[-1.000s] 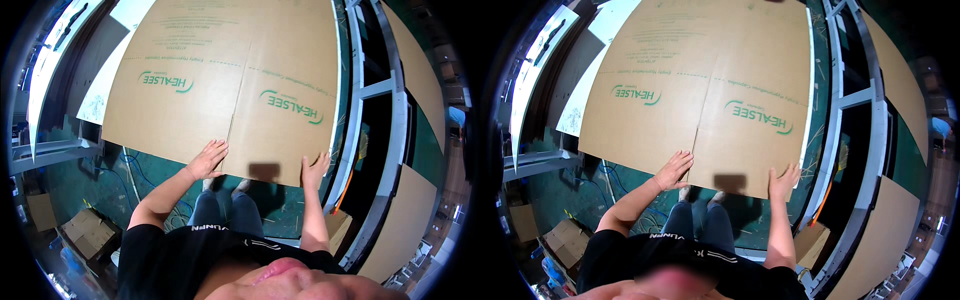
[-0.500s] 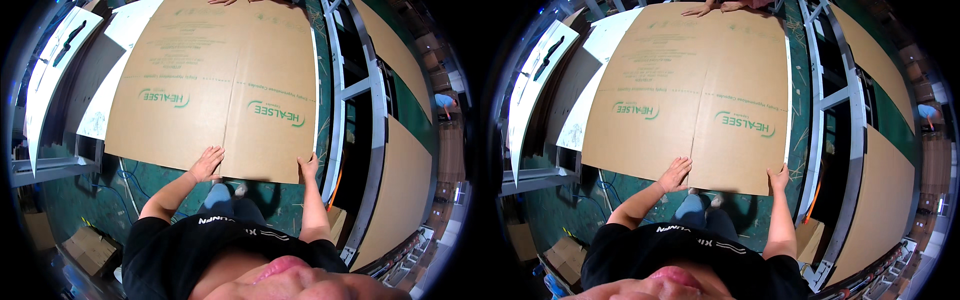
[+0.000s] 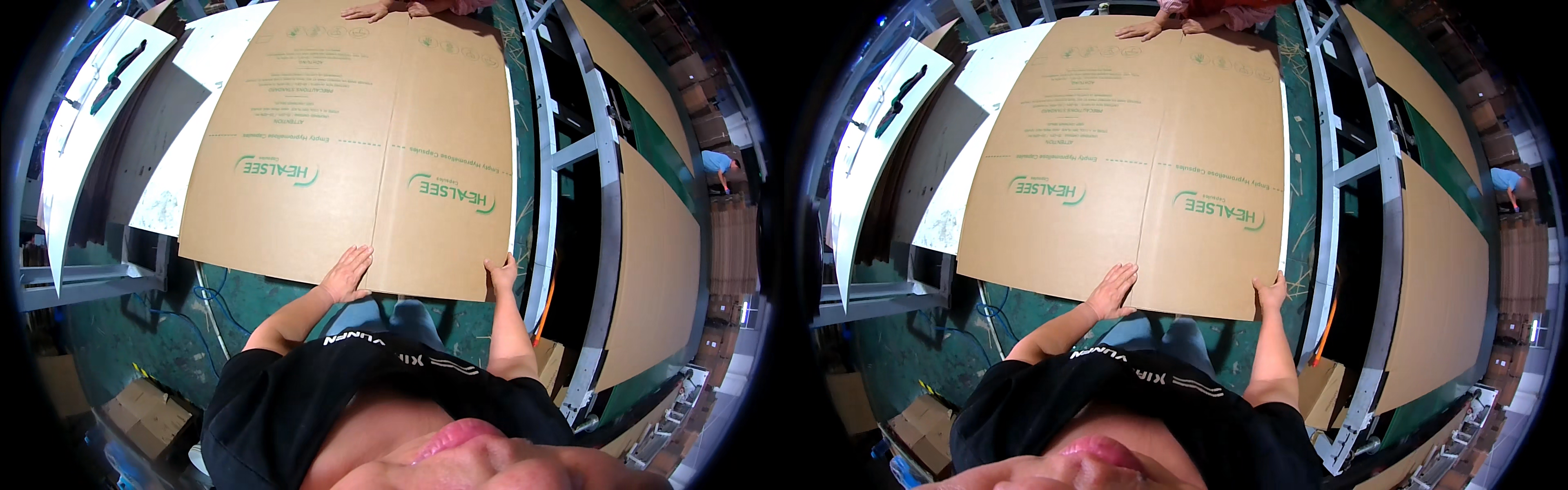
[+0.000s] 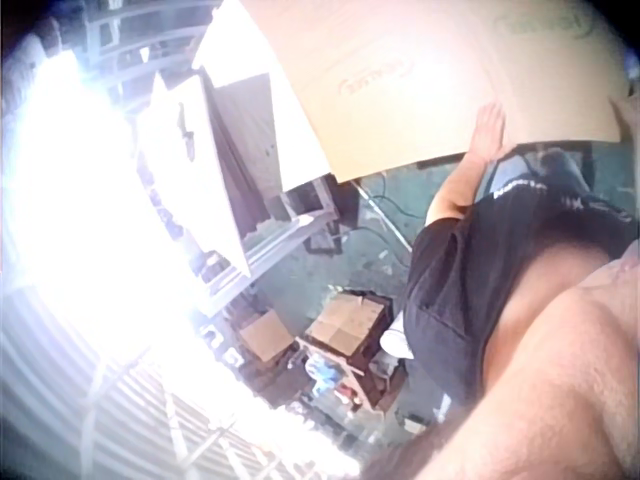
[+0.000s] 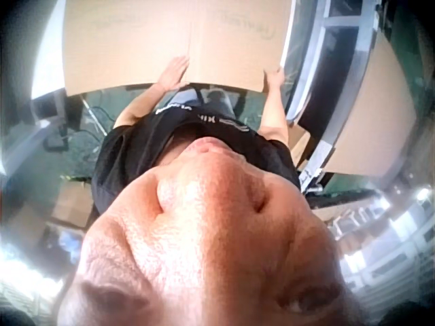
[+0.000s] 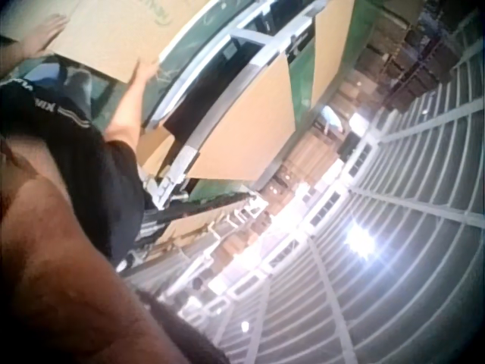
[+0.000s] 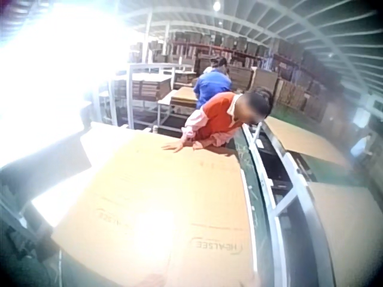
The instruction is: The person walks through a warehouse and begins folding large flat cardboard sheets on a metal table. They repeatedly fold the cardboard along pre-scored lines, tucking flaps into slots to form boxes, and stacking the finished items.
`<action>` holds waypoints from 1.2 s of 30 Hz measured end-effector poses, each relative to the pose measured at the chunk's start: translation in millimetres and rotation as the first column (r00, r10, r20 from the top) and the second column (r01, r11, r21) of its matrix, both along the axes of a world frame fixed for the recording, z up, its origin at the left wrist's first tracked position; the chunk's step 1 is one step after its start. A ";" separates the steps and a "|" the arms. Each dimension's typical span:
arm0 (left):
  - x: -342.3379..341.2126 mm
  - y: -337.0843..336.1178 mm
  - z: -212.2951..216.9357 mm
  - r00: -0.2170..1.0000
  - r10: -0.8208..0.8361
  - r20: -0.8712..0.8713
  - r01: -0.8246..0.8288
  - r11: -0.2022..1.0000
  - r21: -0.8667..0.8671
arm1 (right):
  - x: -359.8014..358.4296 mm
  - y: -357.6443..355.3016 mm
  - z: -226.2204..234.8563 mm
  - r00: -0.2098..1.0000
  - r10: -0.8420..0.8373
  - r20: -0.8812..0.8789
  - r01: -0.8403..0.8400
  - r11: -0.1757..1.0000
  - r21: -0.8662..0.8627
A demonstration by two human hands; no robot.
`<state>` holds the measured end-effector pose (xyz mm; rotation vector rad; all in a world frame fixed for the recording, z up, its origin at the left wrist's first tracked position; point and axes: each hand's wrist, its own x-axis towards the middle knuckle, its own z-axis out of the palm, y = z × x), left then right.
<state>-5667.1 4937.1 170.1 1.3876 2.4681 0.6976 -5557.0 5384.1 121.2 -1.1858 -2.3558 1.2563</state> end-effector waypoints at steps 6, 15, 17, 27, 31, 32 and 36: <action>-1.8 -0.4 1.4 1.000 -0.011 0.003 0.011 1.000 0.014 | 12.6 20.1 -15.1 0.999 0.033 0.025 -0.032 0.999 -0.038; -0.3 3.6 0.6 1.000 0.016 0.009 -0.017 1.000 0.023 | -61.2 -99.1 56.9 0.786 0.616 0.049 -0.555 0.670 0.493; -1.4 5.7 -1.4 1.000 0.015 0.006 -0.015 1.000 0.024 | -99.6 -159.1 66.8 0.397 0.912 -0.106 -0.816 0.404 0.413; 9.1 -6.6 -33.5 0.992 0.105 0.067 -0.114 0.983 0.142 | -179.0 -227.3 50.4 -0.179 0.974 -0.140 -0.865 -0.088 0.493; 4.2 -4.8 -37.4 0.986 0.161 0.045 -0.165 0.981 0.107 | -169.2 -216.8 101.8 -0.131 0.933 -0.335 -0.826 0.085 0.558; 2.4 -2.8 -40.7 0.986 0.167 0.024 -0.169 0.975 0.142 | -164.7 -215.1 99.1 -0.089 0.897 -0.434 -0.794 0.199 0.574; 11.6 15.6 -38.8 0.993 0.106 0.047 -0.109 0.992 0.062 | -169.4 -210.2 11.7 -0.124 0.958 -0.260 -0.851 0.033 0.525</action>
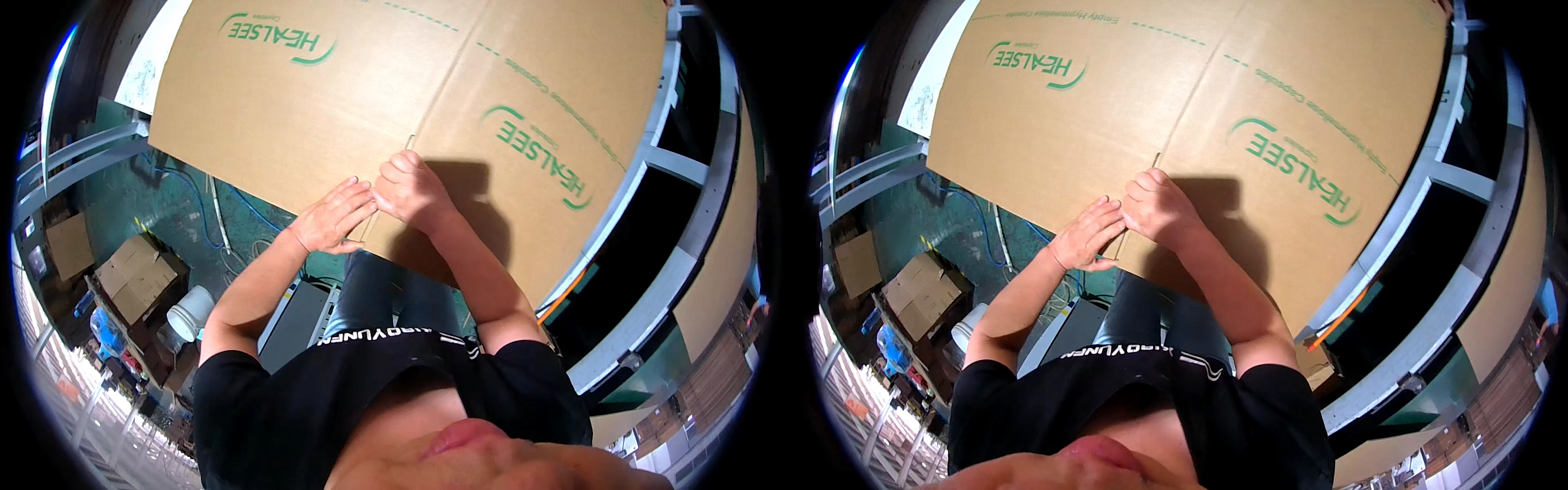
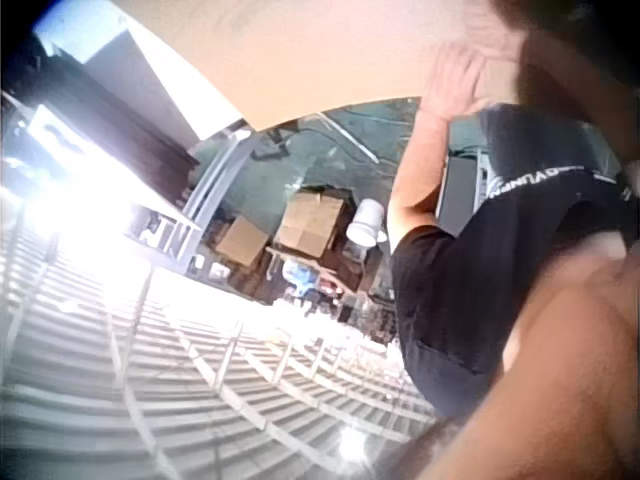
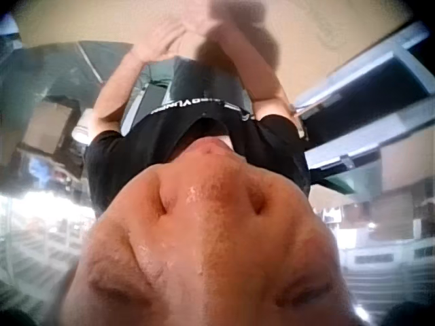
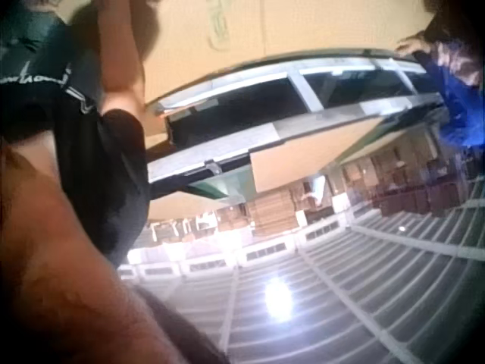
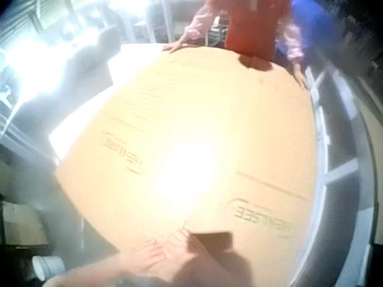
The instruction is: The person walks through a warehouse and begins folding large flat cardboard sheets on a metal table. They repeatedly fold the cardboard along pre-scored lines, tucking flaps into slots to form boxes, and stacking the finished items.
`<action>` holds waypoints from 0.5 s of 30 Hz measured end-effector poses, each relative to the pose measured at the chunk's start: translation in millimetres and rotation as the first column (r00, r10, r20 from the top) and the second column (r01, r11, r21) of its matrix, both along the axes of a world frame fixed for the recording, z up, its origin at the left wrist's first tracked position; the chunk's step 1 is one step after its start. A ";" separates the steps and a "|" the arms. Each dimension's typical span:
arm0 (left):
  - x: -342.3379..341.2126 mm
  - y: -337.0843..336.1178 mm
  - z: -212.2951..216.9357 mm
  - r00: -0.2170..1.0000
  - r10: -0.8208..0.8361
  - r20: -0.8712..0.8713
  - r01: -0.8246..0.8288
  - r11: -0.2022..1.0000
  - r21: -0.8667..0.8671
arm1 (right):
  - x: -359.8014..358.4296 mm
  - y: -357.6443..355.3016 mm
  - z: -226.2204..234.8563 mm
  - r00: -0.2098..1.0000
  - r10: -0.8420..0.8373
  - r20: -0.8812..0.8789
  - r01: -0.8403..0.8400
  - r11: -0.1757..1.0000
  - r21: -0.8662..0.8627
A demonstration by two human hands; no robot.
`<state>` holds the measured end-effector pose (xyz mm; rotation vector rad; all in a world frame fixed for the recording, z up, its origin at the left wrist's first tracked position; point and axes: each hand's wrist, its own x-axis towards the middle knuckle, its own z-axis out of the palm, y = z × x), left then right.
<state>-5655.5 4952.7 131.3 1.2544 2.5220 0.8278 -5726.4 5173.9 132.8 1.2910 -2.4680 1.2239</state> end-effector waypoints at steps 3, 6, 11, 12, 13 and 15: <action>-9.9 -0.4 8.5 0.999 -0.023 0.027 0.024 0.999 -0.043 | 4.9 4.0 -1.2 0.998 -0.012 0.061 0.016 0.998 -0.067; -10.3 0.3 18.2 0.995 -0.094 0.020 0.096 0.991 -0.090 | 5.6 9.0 6.7 0.984 -0.081 0.157 0.116 0.966 -0.229; -9.1 7.6 19.3 0.993 -0.113 0.028 0.117 0.977 -0.180 | 42.7 90.1 43.4 0.711 -0.699 0.074 0.691 0.714 0.112; -11.0 9.7 19.5 0.995 -0.102 0.016 0.103 0.976 -0.193 | 58.7 120.5 46.7 0.537 -0.844 -0.017 0.814 0.512 0.275; -9.9 9.0 20.1 0.996 -0.091 0.013 0.092 0.983 -0.159 | 77.9 153.4 40.9 0.322 -0.946 -0.038 0.902 0.294 0.316; -10.9 8.0 30.1 0.996 -0.084 0.005 0.084 0.987 -0.138 | 129.2 231.1 -1.9 -0.074 -0.994 0.074 0.914 -0.038 0.403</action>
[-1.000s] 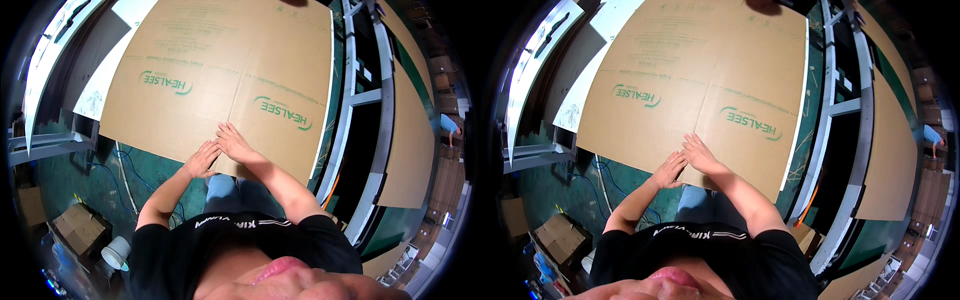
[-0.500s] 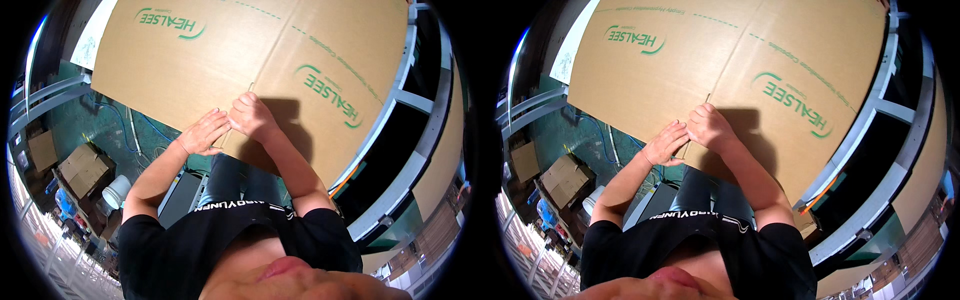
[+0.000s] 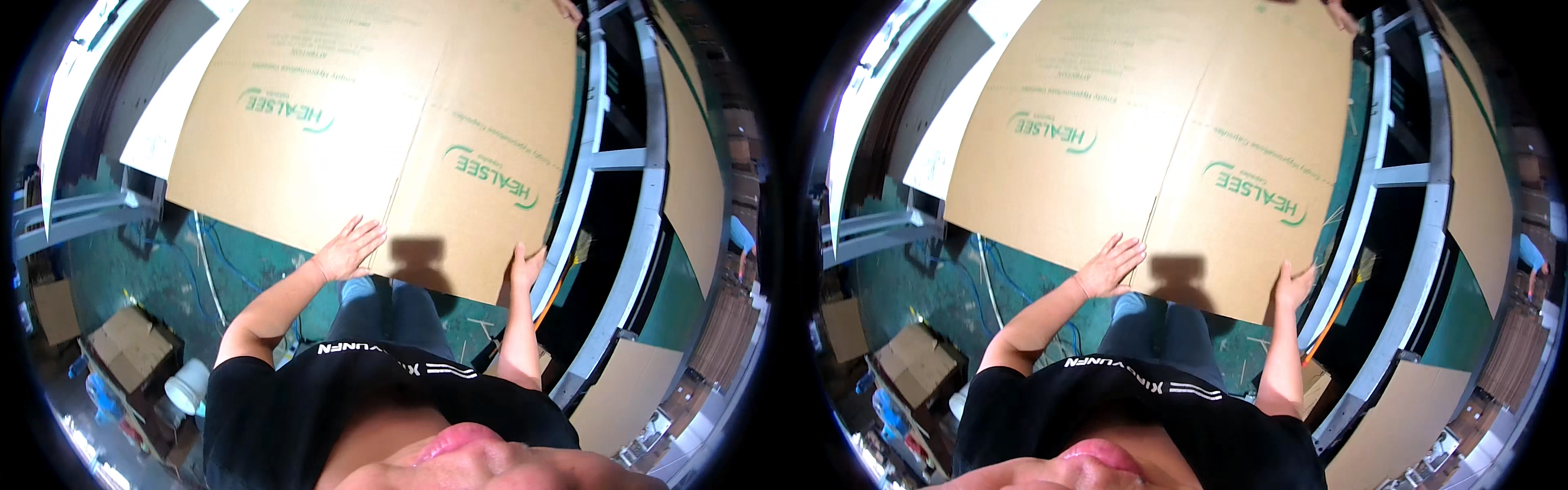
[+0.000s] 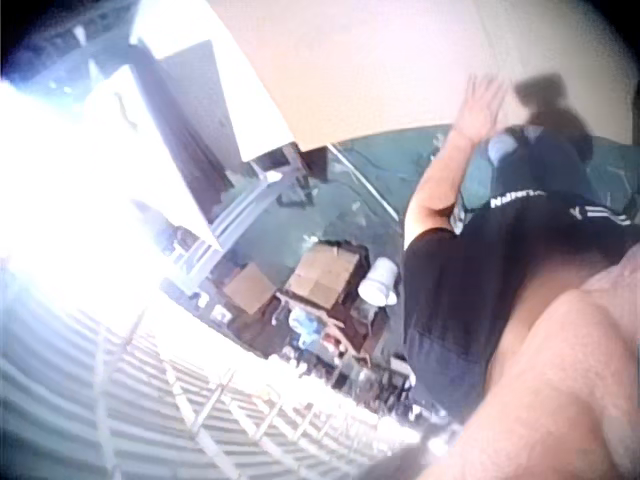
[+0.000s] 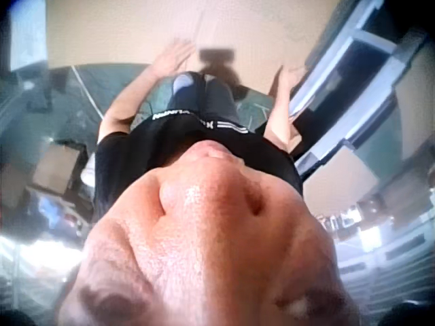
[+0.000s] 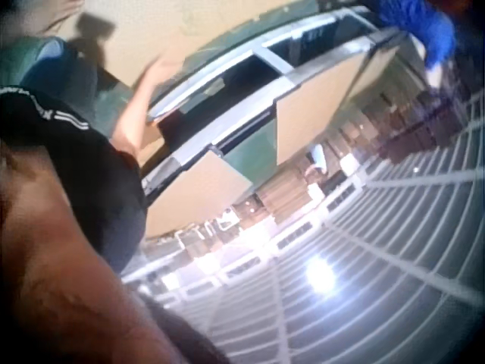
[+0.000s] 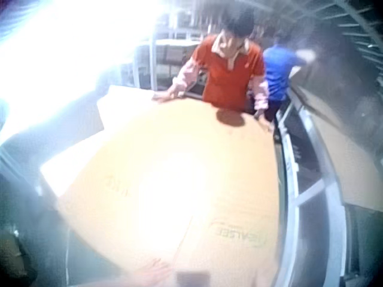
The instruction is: The person walks through a warehouse and begins folding large flat cardboard sheets on a metal table. They repeatedly fold the cardboard along pre-scored lines, tucking flaps into slots to form boxes, and stacking the finished items.
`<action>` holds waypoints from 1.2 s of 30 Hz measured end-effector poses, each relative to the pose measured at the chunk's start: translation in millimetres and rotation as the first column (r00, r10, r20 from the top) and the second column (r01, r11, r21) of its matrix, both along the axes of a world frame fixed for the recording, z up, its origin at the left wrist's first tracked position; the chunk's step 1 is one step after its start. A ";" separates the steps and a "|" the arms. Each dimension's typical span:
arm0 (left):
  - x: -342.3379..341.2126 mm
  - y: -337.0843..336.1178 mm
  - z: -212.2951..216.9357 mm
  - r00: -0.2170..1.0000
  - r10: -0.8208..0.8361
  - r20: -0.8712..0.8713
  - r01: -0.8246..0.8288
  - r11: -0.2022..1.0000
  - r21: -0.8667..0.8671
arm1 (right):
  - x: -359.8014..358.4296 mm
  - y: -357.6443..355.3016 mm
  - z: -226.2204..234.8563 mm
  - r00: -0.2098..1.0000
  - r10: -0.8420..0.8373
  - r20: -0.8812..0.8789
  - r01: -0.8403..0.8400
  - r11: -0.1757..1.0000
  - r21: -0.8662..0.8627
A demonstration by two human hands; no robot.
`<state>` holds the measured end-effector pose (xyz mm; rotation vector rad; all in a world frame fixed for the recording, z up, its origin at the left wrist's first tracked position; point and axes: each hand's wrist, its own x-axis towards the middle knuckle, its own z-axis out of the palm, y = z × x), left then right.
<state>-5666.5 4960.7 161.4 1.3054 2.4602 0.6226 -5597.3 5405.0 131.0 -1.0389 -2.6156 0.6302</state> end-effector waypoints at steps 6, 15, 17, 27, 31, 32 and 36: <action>-4.3 -4.0 7.5 1.000 -0.027 -0.005 0.027 1.000 0.008 | 27.6 41.5 0.1 0.971 -0.063 0.229 0.142 0.928 -0.346; 0.4 -14.3 3.4 0.999 -0.041 0.010 0.040 0.994 0.105 | 42.3 -0.6 144.1 0.947 -0.140 -0.290 -0.059 0.809 -0.584; 3.4 -15.9 1.5 0.999 -0.037 0.015 0.034 0.990 0.138 | 28.4 -48.6 212.4 0.930 -0.118 -0.349 -0.127 0.788 -0.603; 5.9 -13.0 4.1 0.999 -0.037 0.018 0.033 0.982 0.189 | 9.6 -140.2 318.4 0.919 0.140 -0.368 -0.314 0.824 -0.471; 2.6 -13.3 -0.3 0.999 -0.034 -0.007 0.035 0.988 0.151 | 30.7 -92.6 252.5 0.952 -0.050 -0.303 -0.114 0.860 -0.498; 5.7 -10.9 0.0 0.999 -0.040 -0.004 0.040 0.989 0.145 | 54.3 -59.3 201.4 0.960 -0.031 -0.277 -0.075 0.928 -0.365; 7.4 7.8 10.7 0.998 -0.049 -0.037 0.048 0.999 -0.007 | 129.0 -15.1 28.9 1.000 0.027 0.001 -0.027 0.987 -0.157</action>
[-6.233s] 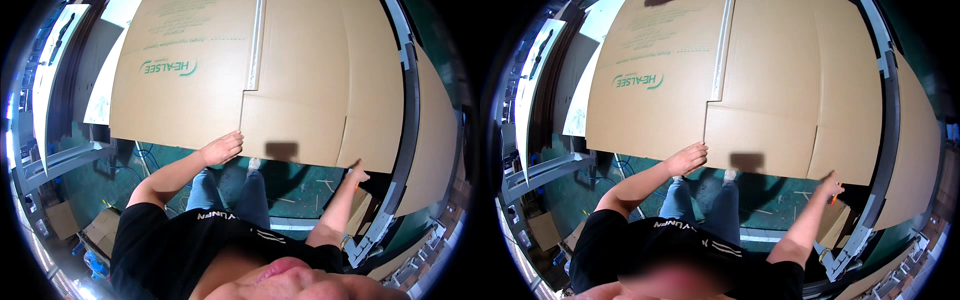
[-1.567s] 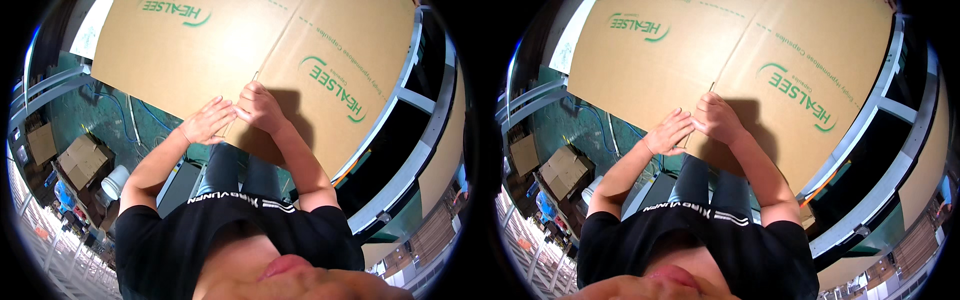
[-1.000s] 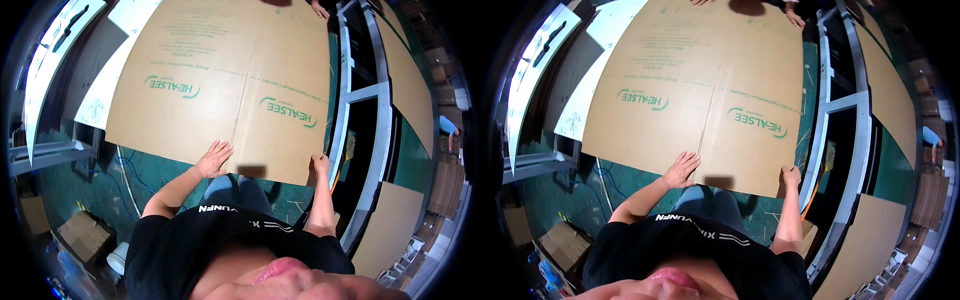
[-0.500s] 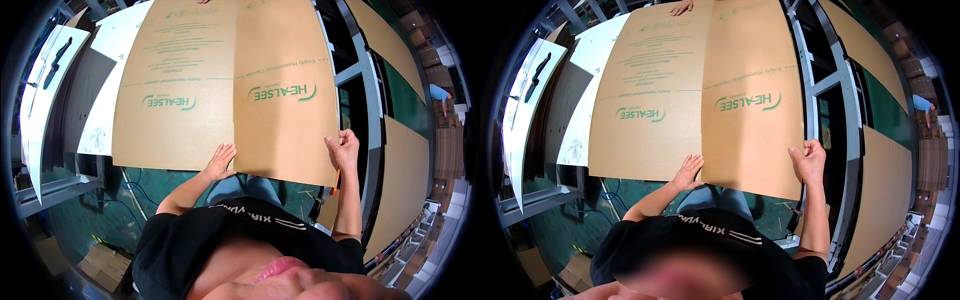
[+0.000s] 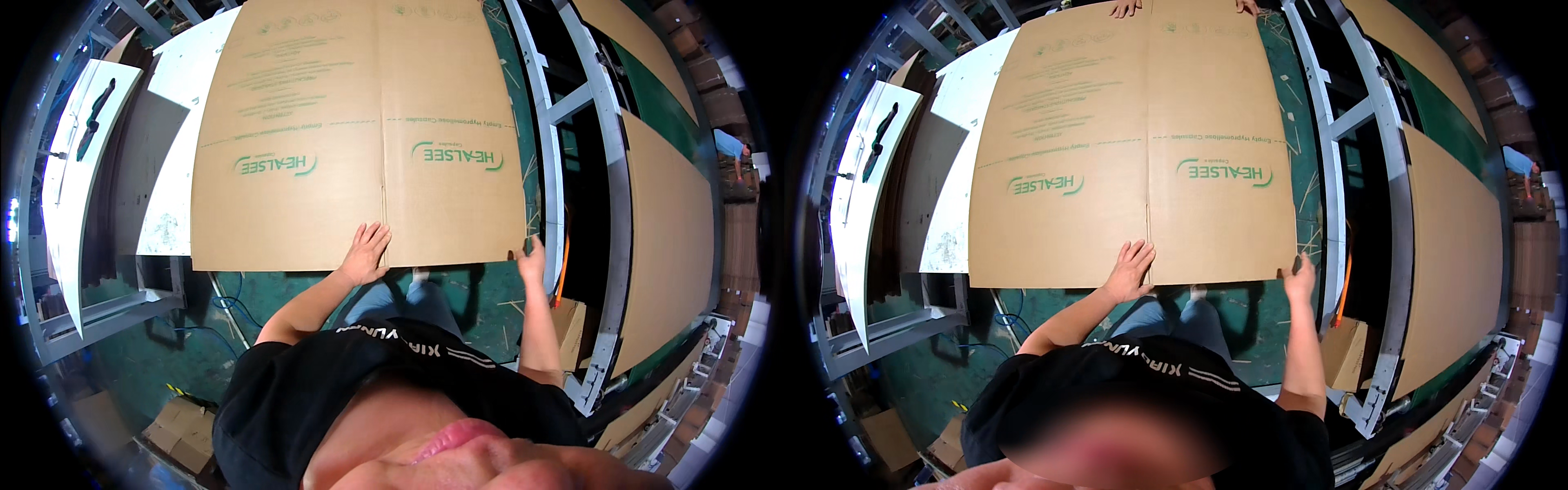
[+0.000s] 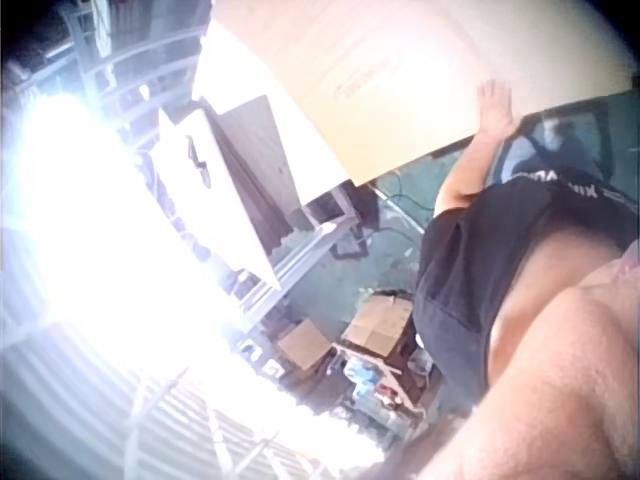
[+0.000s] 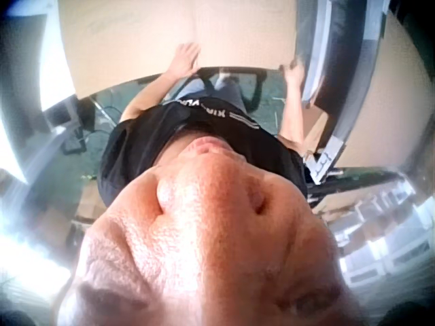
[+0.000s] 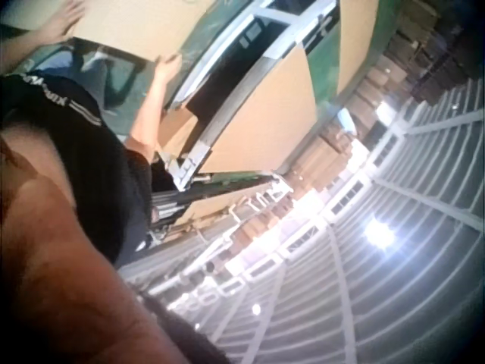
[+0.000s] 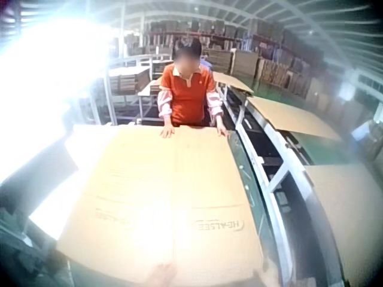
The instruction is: The person walks through a warehouse and begins folding large flat cardboard sheets on a metal table. They repeatedly fold the cardboard along pre-scored lines, tucking flaps into slots to form boxes, and stacking the finished items.
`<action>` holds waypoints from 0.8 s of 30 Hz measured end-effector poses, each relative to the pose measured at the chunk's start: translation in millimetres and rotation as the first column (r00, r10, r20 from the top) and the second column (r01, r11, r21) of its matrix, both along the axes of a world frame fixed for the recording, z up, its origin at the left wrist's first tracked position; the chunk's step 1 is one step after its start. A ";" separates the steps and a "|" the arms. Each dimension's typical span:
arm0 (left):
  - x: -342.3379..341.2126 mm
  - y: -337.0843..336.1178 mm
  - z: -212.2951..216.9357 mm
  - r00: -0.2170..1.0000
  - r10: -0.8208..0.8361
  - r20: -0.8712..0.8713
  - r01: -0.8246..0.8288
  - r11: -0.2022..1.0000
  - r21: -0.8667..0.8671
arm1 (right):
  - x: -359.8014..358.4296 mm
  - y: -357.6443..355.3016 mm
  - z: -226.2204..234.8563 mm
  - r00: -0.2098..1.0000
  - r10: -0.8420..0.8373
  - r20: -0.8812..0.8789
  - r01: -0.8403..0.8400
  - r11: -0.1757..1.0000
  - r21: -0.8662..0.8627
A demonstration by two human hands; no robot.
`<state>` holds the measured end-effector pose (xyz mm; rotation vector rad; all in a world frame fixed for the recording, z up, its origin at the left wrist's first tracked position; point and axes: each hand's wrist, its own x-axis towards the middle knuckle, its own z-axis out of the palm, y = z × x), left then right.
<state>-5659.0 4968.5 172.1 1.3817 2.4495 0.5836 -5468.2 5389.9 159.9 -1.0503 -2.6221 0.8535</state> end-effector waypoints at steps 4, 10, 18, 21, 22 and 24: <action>11.0 2.2 7.2 0.996 0.032 -0.089 -0.046 0.987 -0.151 | -1.0 -58.6 -5.7 0.987 -0.001 0.158 -0.014 0.995 0.097; 23.0 12.5 -0.1 0.983 0.000 -0.182 -0.033 0.984 -0.175 | -9.9 -76.4 7.6 0.980 0.008 0.201 -0.030 0.994 0.107; 38.6 21.9 -4.4 0.985 0.002 -0.173 -0.036 0.980 -0.195 | 18.9 44.4 20.6 0.942 -0.112 -0.316 0.113 0.993 -0.014; 44.9 26.5 0.9 0.983 0.044 -0.179 -0.100 0.944 -0.313 | 65.5 178.5 51.0 0.865 -0.336 -0.372 0.412 0.899 0.147; 44.1 30.0 -0.3 0.981 0.075 -0.180 -0.137 0.922 -0.361 | 90.4 234.8 51.3 0.798 -0.412 -0.440 0.516 0.843 0.148; 56.8 45.5 -6.1 0.963 0.215 -0.162 -0.266 0.850 -0.454 | 147.6 340.0 60.5 0.732 -0.505 -0.457 0.656 0.704 0.272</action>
